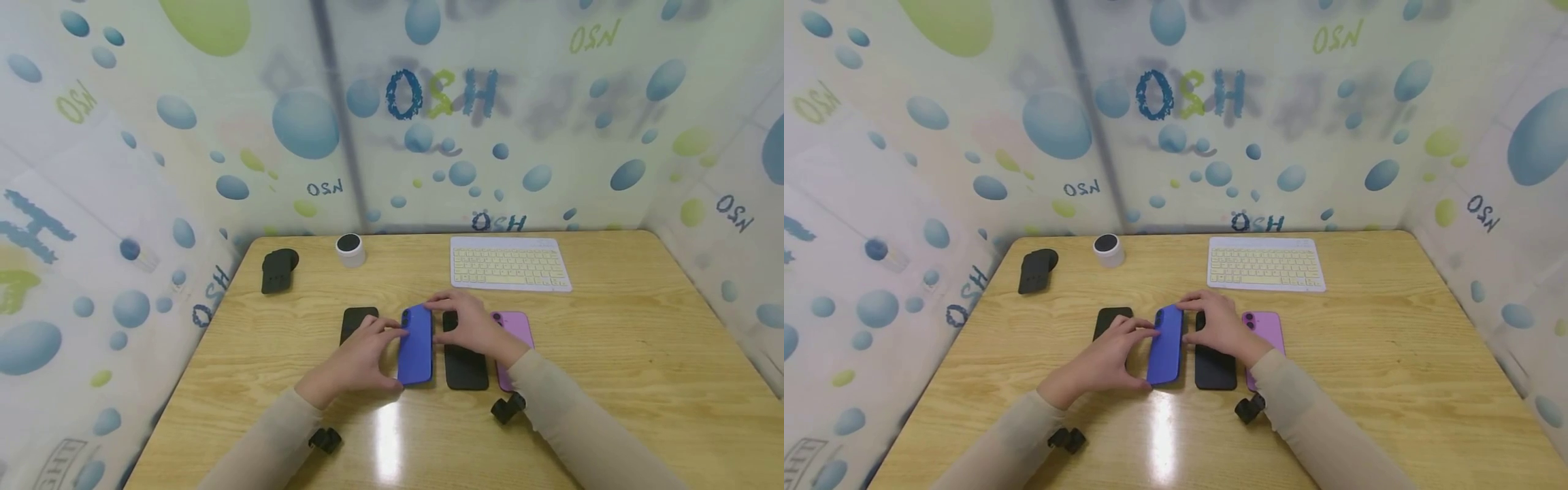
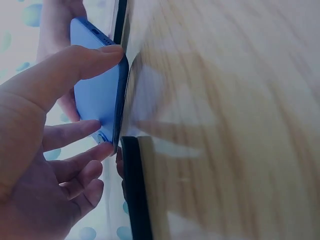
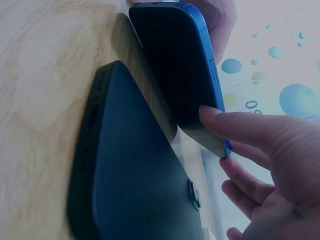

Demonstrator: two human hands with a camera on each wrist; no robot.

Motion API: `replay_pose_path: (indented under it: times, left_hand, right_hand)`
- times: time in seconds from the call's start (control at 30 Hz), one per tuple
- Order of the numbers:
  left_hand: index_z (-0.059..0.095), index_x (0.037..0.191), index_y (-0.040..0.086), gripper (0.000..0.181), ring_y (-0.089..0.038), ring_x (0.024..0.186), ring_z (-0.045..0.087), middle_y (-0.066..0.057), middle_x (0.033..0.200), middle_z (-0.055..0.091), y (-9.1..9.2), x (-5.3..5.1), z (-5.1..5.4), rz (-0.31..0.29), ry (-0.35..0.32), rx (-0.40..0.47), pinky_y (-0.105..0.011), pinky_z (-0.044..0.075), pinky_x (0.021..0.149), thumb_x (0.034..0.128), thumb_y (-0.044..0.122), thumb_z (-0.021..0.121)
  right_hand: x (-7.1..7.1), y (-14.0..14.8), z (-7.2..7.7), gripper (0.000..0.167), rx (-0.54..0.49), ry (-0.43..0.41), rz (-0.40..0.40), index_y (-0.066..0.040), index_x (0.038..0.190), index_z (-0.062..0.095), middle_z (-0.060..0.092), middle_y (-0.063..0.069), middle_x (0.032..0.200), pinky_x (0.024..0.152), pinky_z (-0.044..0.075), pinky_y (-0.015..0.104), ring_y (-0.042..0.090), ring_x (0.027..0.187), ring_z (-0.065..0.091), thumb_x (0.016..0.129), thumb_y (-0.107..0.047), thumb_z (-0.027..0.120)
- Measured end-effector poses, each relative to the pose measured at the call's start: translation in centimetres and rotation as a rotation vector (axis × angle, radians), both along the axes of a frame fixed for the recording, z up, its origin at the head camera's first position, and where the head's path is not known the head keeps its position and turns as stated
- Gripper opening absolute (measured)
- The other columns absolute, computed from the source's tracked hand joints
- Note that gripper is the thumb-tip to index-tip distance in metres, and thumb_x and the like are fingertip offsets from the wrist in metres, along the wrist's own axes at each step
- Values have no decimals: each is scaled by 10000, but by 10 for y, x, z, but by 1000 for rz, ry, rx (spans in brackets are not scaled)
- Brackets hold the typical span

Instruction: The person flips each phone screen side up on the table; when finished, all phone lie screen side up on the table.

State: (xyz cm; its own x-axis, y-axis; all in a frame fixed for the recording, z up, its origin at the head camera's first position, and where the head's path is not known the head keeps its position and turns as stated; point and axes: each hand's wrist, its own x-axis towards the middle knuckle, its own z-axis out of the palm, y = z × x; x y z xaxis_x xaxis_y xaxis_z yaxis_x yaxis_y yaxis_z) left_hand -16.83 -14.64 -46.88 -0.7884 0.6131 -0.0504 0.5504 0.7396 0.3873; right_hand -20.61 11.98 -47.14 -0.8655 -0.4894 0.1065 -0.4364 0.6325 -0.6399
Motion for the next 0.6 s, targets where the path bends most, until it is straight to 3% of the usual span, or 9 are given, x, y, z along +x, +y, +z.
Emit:
replay_pose_path:
  times: [0.37,0.6]
  left_hand:
    - [525,1507,182,936,-218,1236,454,-54,1502,556,6,4,4,21,-45,69,-412,472,1016,720,510,912]
    - [483,1528,216,956,-202,1273,454,-10,1529,537,7,4,4,21,-94,177,-407,476,1030,719,467,925]
  right_hand:
    - [7,0,3,618,-72,26,-18,-156,1366,690,617,94,1431,1109,411,597,373,1351,524,792,-222,908]
    - [9,-3,4,643,-134,30,-16,-139,1386,673,614,76,1444,1123,397,600,351,1362,519,797,-248,907]
